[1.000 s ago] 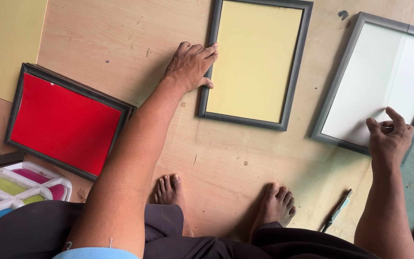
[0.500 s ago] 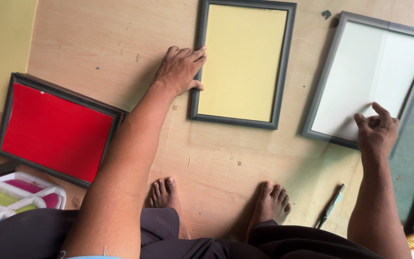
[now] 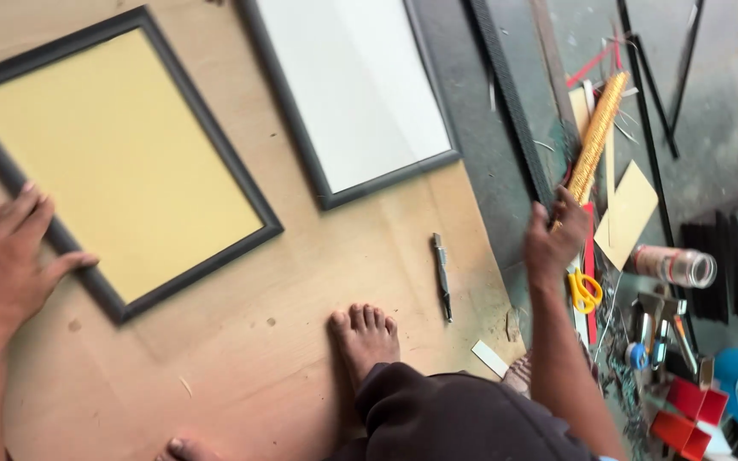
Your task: Measuring and cutting materials to assemble custom picture frames on a workshop floor.
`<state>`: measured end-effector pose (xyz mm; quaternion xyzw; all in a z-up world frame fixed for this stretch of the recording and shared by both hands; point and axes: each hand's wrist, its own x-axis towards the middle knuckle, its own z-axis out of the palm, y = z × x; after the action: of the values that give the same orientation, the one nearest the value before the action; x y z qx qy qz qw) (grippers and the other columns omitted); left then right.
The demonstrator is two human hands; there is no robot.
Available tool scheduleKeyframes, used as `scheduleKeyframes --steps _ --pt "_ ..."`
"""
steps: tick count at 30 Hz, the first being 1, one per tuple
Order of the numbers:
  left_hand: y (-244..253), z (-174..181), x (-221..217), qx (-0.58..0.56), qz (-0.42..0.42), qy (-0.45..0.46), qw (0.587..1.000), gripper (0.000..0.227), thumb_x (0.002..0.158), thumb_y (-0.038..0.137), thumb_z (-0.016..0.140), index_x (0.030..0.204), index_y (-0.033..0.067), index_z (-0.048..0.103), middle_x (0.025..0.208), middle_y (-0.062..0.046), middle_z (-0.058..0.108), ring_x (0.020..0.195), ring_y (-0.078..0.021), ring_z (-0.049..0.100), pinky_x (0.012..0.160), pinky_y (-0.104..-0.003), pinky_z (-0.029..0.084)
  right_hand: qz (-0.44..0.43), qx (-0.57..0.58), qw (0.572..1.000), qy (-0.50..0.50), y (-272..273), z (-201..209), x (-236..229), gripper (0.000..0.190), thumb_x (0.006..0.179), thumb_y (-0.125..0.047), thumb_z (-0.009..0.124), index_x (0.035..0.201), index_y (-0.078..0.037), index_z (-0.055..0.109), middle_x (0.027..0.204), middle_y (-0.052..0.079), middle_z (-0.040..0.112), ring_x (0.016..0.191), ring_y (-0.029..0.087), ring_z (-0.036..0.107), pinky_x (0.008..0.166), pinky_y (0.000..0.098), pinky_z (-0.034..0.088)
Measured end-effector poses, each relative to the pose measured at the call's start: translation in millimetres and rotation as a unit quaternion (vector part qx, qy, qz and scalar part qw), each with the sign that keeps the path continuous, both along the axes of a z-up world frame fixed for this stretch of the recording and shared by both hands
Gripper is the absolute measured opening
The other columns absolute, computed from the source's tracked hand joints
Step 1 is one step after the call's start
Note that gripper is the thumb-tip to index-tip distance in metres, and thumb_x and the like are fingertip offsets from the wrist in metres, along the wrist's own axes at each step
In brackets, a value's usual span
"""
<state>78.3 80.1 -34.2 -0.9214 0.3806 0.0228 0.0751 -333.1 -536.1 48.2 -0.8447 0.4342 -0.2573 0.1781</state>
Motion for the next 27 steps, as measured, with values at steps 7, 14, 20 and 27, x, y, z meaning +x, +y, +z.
scheduleKeyframes --steps 7,14,20,27 --pt "-24.0 22.3 2.9 0.08 0.01 -0.07 0.994 0.099 0.069 0.077 0.066 0.148 0.0173 0.062 0.158 0.0 0.057 0.143 -0.017 0.053 0.124 -0.032 0.041 -0.04 -0.087 0.971 0.22 -9.5 6.8 -54.3 0.046 0.1 -0.024 0.077 0.139 -0.006 0.062 0.112 0.017 0.059 0.107 0.033 0.059 0.094 0.0463 0.049" --pt "-54.0 64.7 -3.1 0.157 0.057 -0.002 0.986 0.097 0.068 0.079 0.068 0.146 0.022 0.062 0.159 0.003 0.055 0.147 -0.0162 0.05 0.121 -0.042 0.039 0.141 -0.186 0.932 0.278 -54.2 -1.8 -18.4 0.058 0.093 -0.02 0.07 0.144 0.002 0.054 0.134 0.02 0.063 0.119 0.039 0.06 0.101 0.0478 0.05" --pt "-71.0 92.7 -5.6 0.063 0.091 0.087 0.99 0.094 0.067 0.052 0.088 0.145 0.0129 0.052 0.15 -0.009 0.054 0.137 -0.0289 0.05 0.115 -0.053 0.035 0.12 -0.136 0.885 0.43 -81.3 3.5 16.6 0.049 0.081 -0.029 0.077 0.124 -0.008 0.07 0.102 0.018 0.072 0.093 0.037 0.071 0.082 0.0492 0.057" --pt "-81.1 102.8 -8.3 0.112 0.133 0.132 0.976 0.102 0.073 0.058 0.083 0.157 0.0199 0.039 0.16 -0.004 0.041 0.149 -0.0225 0.033 0.124 -0.048 0.022 0.103 -0.066 0.931 0.344 -100.4 -54.8 -10.3 0.033 0.113 -0.021 0.063 0.125 0.009 0.056 0.082 0.024 0.067 0.07 0.039 0.069 0.057 0.0454 0.056"
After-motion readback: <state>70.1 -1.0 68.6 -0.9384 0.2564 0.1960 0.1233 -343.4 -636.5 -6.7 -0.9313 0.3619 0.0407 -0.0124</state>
